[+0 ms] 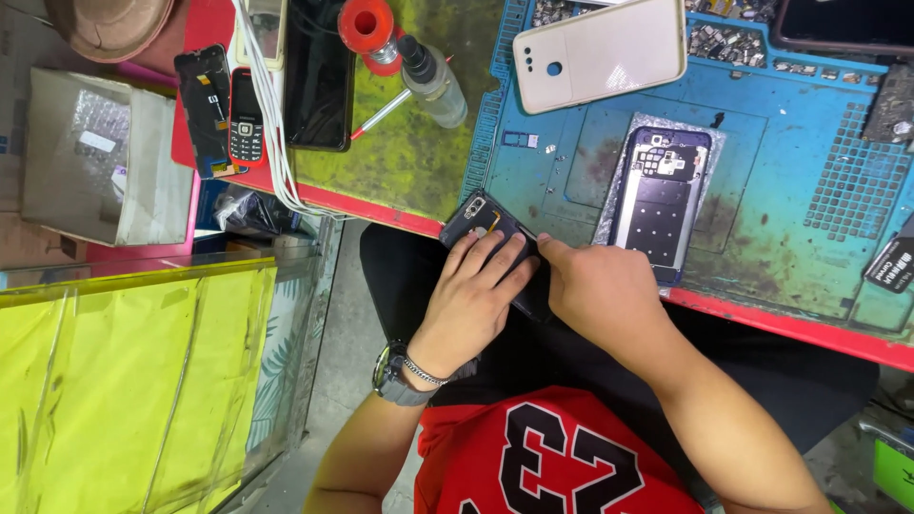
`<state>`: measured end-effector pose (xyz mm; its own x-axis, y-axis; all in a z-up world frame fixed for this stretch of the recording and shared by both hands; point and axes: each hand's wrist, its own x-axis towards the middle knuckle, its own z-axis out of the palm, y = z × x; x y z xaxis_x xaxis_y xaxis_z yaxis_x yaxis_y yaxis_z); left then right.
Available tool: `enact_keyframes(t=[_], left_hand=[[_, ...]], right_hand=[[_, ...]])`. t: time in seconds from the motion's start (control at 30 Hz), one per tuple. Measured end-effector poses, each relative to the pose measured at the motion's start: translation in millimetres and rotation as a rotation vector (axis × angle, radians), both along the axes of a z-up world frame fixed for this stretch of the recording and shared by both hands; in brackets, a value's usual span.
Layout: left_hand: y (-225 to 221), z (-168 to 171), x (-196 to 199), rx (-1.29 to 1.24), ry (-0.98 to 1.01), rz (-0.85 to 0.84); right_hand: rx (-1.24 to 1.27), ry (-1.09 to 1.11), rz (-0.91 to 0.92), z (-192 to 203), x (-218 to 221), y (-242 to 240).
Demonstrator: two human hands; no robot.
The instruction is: Scraping off old adhesive residue from a smartphone frame using a thin metal tool to prepare it for a new screen or back panel.
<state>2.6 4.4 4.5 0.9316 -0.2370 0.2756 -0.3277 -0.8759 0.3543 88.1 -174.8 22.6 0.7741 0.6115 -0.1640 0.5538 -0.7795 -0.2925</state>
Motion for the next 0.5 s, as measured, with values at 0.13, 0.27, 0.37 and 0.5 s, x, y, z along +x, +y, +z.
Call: enact_keyframes(t=[0.13, 0.27, 0.37, 0.5], left_hand=[[0, -1, -1, 0.026, -0.012, -0.009], [2, 1, 4, 0.031, -0.02, -0.022], [2, 2, -2, 0.016, 0.013, -0.006], [2, -1, -2, 0.008, 0.024, -0.004]], right_hand=[[0.009, -0.042, -0.005, -19, -4, 2], [0.114, -0.136, -0.082, -38, -8, -1], [0.156, -0.13, -0.091, -19, -15, -6], [0.041, -0.106, -0.018, -14, -17, -7]])
